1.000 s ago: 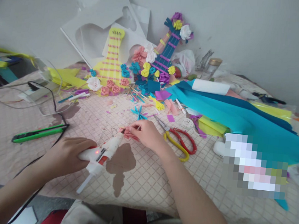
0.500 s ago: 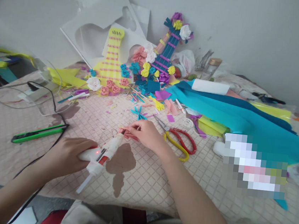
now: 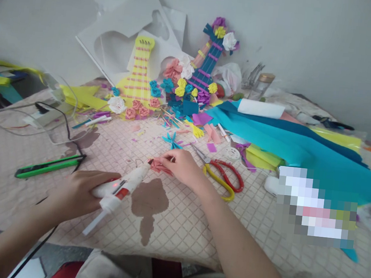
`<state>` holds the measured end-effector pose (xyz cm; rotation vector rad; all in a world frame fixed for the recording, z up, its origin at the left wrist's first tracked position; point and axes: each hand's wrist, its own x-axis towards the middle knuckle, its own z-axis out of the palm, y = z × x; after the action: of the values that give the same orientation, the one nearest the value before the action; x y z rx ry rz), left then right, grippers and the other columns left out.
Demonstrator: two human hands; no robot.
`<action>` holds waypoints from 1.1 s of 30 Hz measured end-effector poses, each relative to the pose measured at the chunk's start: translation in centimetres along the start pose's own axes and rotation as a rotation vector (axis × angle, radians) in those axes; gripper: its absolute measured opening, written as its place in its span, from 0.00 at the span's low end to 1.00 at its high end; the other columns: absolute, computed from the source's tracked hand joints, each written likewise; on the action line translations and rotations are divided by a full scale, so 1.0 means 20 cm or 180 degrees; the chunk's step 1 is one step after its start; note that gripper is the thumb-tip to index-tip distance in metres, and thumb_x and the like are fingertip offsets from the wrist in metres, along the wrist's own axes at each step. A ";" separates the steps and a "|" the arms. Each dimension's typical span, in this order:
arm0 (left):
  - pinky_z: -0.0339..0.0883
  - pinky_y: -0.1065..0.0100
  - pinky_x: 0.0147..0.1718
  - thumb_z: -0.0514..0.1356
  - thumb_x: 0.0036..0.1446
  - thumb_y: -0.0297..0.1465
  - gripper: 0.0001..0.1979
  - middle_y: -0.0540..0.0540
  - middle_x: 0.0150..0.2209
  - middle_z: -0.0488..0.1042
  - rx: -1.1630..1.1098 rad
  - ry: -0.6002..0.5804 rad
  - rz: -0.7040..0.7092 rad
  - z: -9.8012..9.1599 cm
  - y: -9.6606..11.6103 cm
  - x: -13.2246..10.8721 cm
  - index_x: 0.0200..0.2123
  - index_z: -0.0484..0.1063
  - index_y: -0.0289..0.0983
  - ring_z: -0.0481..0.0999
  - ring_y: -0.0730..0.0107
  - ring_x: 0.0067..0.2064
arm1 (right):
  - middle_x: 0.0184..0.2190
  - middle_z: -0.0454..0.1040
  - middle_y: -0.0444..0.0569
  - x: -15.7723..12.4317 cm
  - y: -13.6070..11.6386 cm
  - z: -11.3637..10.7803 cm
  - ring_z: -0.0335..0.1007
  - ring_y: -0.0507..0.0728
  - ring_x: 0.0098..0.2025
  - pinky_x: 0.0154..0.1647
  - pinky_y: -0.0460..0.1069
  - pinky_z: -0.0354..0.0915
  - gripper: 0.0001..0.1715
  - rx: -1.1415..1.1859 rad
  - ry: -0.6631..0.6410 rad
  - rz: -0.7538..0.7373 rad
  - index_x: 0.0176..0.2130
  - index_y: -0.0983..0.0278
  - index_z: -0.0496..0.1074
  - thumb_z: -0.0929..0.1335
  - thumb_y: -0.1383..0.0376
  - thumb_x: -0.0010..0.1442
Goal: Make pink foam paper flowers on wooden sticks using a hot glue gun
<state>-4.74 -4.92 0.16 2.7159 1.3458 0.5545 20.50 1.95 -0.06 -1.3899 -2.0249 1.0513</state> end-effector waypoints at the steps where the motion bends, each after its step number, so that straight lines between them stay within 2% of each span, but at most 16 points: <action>1: 0.66 0.72 0.24 0.57 0.53 0.32 0.10 0.47 0.28 0.78 -0.0166 -0.0021 -0.0116 -0.01 0.00 -0.01 0.38 0.73 0.35 0.76 0.69 0.26 | 0.30 0.77 0.49 0.00 0.00 0.00 0.66 0.52 0.29 0.27 0.46 0.56 0.16 -0.0012 0.0000 -0.0019 0.37 0.66 0.77 0.65 0.58 0.58; 4: 0.63 0.74 0.20 0.56 0.54 0.33 0.10 0.50 0.24 0.76 -0.0617 -0.0034 -0.0649 -0.03 -0.02 -0.02 0.36 0.73 0.36 0.72 0.73 0.22 | 0.30 0.77 0.49 0.01 0.00 -0.01 0.66 0.52 0.28 0.27 0.46 0.55 0.17 -0.0100 0.0035 -0.0071 0.37 0.66 0.77 0.65 0.57 0.57; 7: 0.60 0.73 0.17 0.54 0.55 0.37 0.13 0.51 0.17 0.69 -0.0867 0.0413 -0.1458 -0.05 -0.08 -0.02 0.32 0.73 0.34 0.67 0.73 0.19 | 0.26 0.75 0.47 0.01 0.01 -0.01 0.64 0.51 0.25 0.25 0.45 0.54 0.18 -0.0100 0.0026 -0.0042 0.37 0.66 0.77 0.65 0.56 0.57; 9: 0.62 0.72 0.19 0.52 0.56 0.40 0.17 0.49 0.19 0.69 -0.0891 0.0769 -0.1919 -0.05 -0.15 0.00 0.29 0.71 0.33 0.68 0.71 0.22 | 0.24 0.74 0.47 0.01 0.02 -0.01 0.64 0.51 0.24 0.24 0.45 0.53 0.19 -0.0036 0.0000 -0.0019 0.36 0.66 0.77 0.64 0.56 0.57; 10: 0.63 0.71 0.21 0.51 0.56 0.41 0.18 0.47 0.22 0.71 -0.0790 0.0863 -0.2059 -0.06 -0.20 0.01 0.25 0.70 0.33 0.70 0.69 0.24 | 0.24 0.74 0.46 0.01 0.02 -0.01 0.63 0.51 0.24 0.24 0.45 0.54 0.19 -0.0016 -0.0007 -0.0022 0.36 0.66 0.77 0.64 0.56 0.57; 12: 0.62 0.70 0.22 0.51 0.55 0.45 0.20 0.46 0.22 0.71 -0.0273 0.0865 -0.2424 -0.06 -0.30 0.03 0.24 0.69 0.33 0.70 0.67 0.25 | 0.25 0.74 0.47 0.01 0.03 0.00 0.63 0.51 0.25 0.25 0.46 0.55 0.17 -0.0026 0.0012 -0.0082 0.35 0.67 0.77 0.64 0.57 0.57; 14: 0.63 0.68 0.24 0.50 0.55 0.47 0.23 0.45 0.21 0.69 0.0333 0.0585 -0.2669 -0.06 -0.40 0.06 0.22 0.67 0.34 0.71 0.65 0.26 | 0.27 0.74 0.47 0.01 0.03 0.00 0.64 0.51 0.26 0.26 0.46 0.56 0.16 -0.0055 0.0037 -0.0151 0.34 0.66 0.76 0.64 0.58 0.57; 15: 0.64 0.67 0.26 0.48 0.57 0.47 0.24 0.44 0.22 0.70 0.0583 0.0402 -0.2642 -0.05 -0.44 0.07 0.22 0.67 0.34 0.72 0.63 0.28 | 0.28 0.75 0.47 0.01 0.03 0.00 0.65 0.51 0.27 0.27 0.46 0.57 0.16 -0.0070 0.0054 -0.0168 0.34 0.66 0.76 0.64 0.59 0.57; 18: 0.65 0.60 0.36 0.48 0.57 0.45 0.23 0.36 0.31 0.73 0.0768 0.0282 -0.2599 -0.02 -0.52 0.11 0.27 0.69 0.32 0.73 0.53 0.39 | 0.32 0.76 0.48 0.01 0.03 -0.01 0.67 0.53 0.30 0.31 0.47 0.59 0.16 -0.0131 0.0085 -0.0130 0.35 0.65 0.76 0.64 0.59 0.57; 21: 0.60 0.49 0.44 0.47 0.57 0.45 0.24 0.30 0.41 0.72 0.0862 0.0210 -0.2577 0.02 -0.54 0.13 0.30 0.71 0.30 0.67 0.44 0.48 | 0.33 0.77 0.49 0.02 0.04 -0.01 0.69 0.55 0.33 0.34 0.49 0.60 0.16 -0.0210 0.0077 -0.0096 0.36 0.65 0.77 0.64 0.57 0.57; 23: 0.57 0.45 0.46 0.45 0.58 0.45 0.25 0.28 0.46 0.70 0.0897 0.0158 -0.2550 0.04 -0.54 0.14 0.33 0.71 0.30 0.64 0.39 0.52 | 0.33 0.77 0.49 0.02 0.05 -0.01 0.69 0.55 0.33 0.33 0.49 0.60 0.16 -0.0238 0.0085 -0.0081 0.35 0.64 0.76 0.64 0.57 0.57; 28: 0.58 0.47 0.46 0.43 0.59 0.45 0.27 0.29 0.43 0.71 0.0839 0.0016 -0.2459 0.07 -0.56 0.14 0.33 0.71 0.29 0.64 0.41 0.51 | 0.33 0.77 0.48 0.03 0.06 -0.02 0.69 0.54 0.31 0.32 0.49 0.60 0.16 -0.0255 0.0093 -0.0070 0.34 0.64 0.76 0.64 0.57 0.56; 33: 0.58 0.49 0.46 0.43 0.58 0.45 0.27 0.30 0.39 0.72 0.0847 0.0074 -0.2355 0.08 -0.60 0.13 0.35 0.71 0.28 0.66 0.42 0.49 | 0.31 0.77 0.47 0.03 0.07 -0.01 0.68 0.53 0.28 0.29 0.48 0.59 0.16 -0.0225 0.0120 -0.0147 0.34 0.64 0.76 0.64 0.56 0.56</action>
<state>-11.84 4.57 -3.05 2.1035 2.3792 0.3472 21.23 2.83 -1.07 -1.3808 -2.0750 0.9355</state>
